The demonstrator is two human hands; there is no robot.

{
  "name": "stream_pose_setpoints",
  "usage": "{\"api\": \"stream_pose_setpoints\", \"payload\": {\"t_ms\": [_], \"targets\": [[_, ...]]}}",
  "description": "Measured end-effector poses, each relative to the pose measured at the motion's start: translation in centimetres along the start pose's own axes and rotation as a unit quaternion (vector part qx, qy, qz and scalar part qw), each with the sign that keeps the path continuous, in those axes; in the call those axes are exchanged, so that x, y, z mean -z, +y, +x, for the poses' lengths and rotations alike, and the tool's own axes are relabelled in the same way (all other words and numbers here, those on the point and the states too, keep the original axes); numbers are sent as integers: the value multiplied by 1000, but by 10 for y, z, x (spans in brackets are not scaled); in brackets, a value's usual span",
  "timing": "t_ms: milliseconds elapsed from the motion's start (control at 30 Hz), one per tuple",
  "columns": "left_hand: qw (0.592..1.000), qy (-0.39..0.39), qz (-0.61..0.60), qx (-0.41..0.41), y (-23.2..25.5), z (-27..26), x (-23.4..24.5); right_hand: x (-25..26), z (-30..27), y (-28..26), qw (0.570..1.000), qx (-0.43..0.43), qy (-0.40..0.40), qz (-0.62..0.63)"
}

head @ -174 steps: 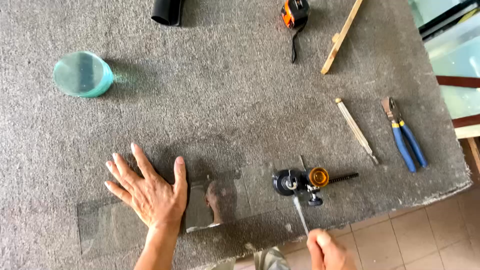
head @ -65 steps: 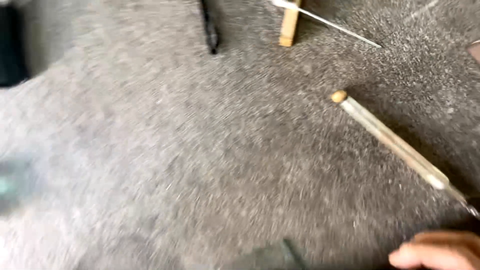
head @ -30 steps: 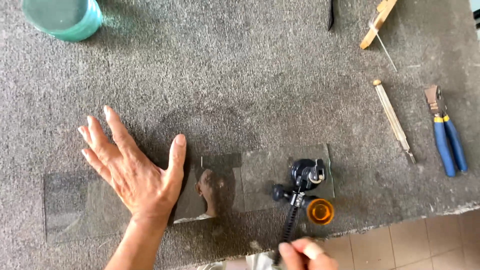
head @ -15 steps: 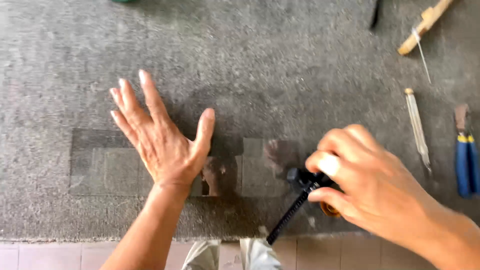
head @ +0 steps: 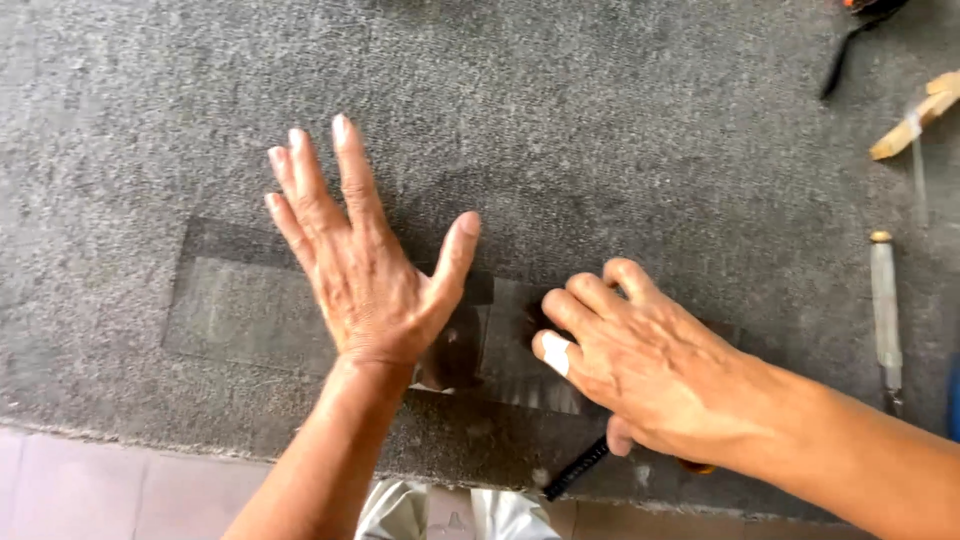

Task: Cutting a circle into a sheet of glass and then snapping off the excess glass using pliers.

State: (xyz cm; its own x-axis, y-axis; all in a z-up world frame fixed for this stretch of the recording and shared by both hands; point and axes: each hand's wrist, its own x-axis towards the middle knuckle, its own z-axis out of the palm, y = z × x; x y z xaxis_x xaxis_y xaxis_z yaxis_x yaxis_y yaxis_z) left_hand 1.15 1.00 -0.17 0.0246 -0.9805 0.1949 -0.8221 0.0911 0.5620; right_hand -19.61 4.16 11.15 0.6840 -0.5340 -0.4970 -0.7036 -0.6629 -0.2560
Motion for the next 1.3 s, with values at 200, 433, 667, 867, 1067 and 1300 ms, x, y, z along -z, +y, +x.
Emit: {"api": "stream_pose_setpoints", "payload": {"t_ms": [200, 433, 667, 867, 1067, 1300], "targets": [[1000, -10, 19, -1, -3, 0, -4, -14, -3, 21, 997, -9, 71, -9], [999, -27, 21, 3, -1, 0, -4, 10, -13, 78, 965, -260, 34, -2], [999, -36, 24, 7, -1, 0, -3, -40, -74, 123, 877, -469, 85, 62], [999, -35, 16, 5, 0, 2, -3, -86, -128, 122, 796, -579, 124, 128], [999, -33, 6, 5, 2, 2, -1, -122, -161, 99, 733, -650, 127, 154], [999, -49, 19, 15, 0, 5, -3, -140, -175, 66, 675, -700, 87, 216]]}}
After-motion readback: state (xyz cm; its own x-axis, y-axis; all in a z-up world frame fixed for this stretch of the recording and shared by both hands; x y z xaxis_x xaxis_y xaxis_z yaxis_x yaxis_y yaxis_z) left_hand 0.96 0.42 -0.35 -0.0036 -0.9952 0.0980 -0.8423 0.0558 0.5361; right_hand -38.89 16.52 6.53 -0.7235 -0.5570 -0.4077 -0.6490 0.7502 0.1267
